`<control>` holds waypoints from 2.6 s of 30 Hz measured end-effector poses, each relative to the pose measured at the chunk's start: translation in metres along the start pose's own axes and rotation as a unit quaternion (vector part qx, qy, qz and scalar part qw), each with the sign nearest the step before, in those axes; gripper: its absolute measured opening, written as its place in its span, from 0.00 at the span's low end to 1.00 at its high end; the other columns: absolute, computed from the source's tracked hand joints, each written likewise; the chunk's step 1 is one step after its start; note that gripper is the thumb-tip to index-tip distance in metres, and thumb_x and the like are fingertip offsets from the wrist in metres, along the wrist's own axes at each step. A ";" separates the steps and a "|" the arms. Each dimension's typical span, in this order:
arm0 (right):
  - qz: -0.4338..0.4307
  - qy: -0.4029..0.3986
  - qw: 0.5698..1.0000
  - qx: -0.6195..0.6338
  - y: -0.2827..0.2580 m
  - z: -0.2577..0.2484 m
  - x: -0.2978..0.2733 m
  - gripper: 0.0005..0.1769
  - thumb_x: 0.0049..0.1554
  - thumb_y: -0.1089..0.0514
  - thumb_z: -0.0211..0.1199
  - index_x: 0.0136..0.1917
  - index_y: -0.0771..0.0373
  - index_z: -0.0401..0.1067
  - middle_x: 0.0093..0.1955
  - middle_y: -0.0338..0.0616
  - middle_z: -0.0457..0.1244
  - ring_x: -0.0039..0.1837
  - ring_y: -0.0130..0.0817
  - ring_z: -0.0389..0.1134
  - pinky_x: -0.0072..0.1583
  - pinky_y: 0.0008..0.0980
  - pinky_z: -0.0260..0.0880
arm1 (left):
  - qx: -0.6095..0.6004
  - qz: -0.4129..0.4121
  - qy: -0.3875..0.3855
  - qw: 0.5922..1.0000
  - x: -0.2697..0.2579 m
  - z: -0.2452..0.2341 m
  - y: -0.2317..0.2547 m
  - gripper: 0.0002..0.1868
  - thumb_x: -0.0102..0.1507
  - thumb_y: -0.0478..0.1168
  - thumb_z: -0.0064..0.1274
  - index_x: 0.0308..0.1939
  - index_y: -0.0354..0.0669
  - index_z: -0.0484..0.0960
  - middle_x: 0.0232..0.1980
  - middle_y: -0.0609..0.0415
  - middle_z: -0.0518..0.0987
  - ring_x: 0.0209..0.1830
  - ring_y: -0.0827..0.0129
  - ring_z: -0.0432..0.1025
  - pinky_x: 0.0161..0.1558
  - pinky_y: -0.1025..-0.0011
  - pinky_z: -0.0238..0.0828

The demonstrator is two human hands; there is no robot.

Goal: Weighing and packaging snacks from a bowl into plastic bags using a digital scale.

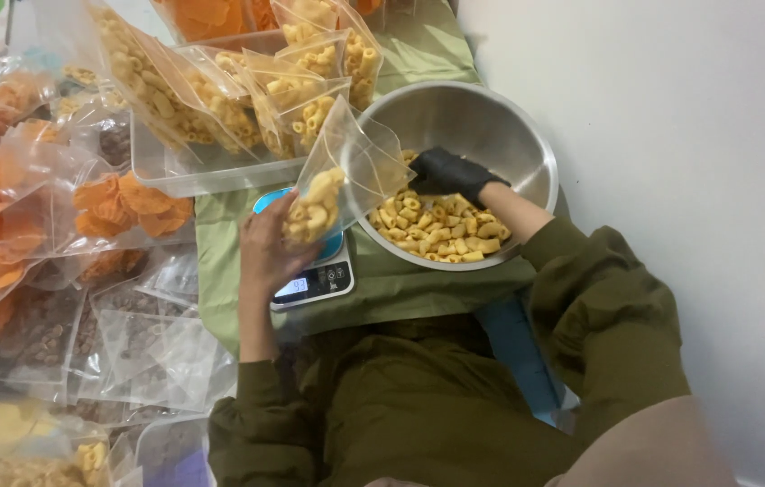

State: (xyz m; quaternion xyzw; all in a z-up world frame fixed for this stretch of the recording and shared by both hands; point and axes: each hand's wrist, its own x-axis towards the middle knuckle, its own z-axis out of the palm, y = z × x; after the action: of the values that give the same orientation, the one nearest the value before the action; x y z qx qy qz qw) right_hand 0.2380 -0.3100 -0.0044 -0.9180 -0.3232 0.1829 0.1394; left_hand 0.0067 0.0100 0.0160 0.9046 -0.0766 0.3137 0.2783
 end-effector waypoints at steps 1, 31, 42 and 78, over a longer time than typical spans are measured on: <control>0.000 0.000 1.000 0.000 -0.019 -0.024 -0.021 0.15 0.51 0.40 0.70 0.47 0.49 0.81 0.48 0.49 0.71 0.55 0.50 0.73 0.56 0.48 0.74 | 0.000 0.000 0.000 1.000 0.003 -0.004 0.001 0.55 0.42 0.55 0.78 0.72 0.62 0.72 0.61 0.60 0.79 0.58 0.65 0.75 0.65 0.50 0.61; -0.114 0.018 0.847 0.520 -0.136 -0.120 -0.077 0.34 0.57 0.34 0.58 0.71 0.49 0.61 0.67 0.42 0.61 0.65 0.35 0.67 0.60 0.39 0.79 | 0.022 -0.049 -0.176 0.983 0.024 -0.032 0.023 0.52 0.50 0.49 0.71 0.76 0.58 0.62 0.67 0.44 0.75 0.64 0.47 0.68 0.61 0.51 0.56; -0.063 0.097 0.928 0.355 -0.109 -0.157 -0.120 0.22 0.63 0.42 0.52 0.63 0.56 0.67 0.61 0.43 0.67 0.56 0.34 0.70 0.50 0.29 0.75 | -0.003 -0.039 -0.135 0.990 0.014 -0.028 0.020 0.52 0.49 0.49 0.72 0.75 0.53 0.65 0.63 0.49 0.79 0.61 0.52 0.72 0.58 0.53 0.59; -0.034 -0.030 0.999 -0.027 -0.044 0.023 -0.029 0.32 0.51 0.47 0.75 0.68 0.44 0.71 0.72 0.47 0.53 0.70 0.55 0.64 0.63 0.55 0.72 | -0.026 -0.023 -0.022 0.999 0.005 -0.021 0.016 0.58 0.36 0.47 0.80 0.71 0.49 0.75 0.50 0.43 0.83 0.50 0.49 0.78 0.60 0.56 0.68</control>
State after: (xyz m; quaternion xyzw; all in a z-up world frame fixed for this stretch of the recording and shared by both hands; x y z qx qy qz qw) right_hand 0.1834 -0.2926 -0.0010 -0.9038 -0.3633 0.1971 0.1108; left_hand -0.0057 0.0084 0.0401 0.9053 -0.0703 0.2847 0.3072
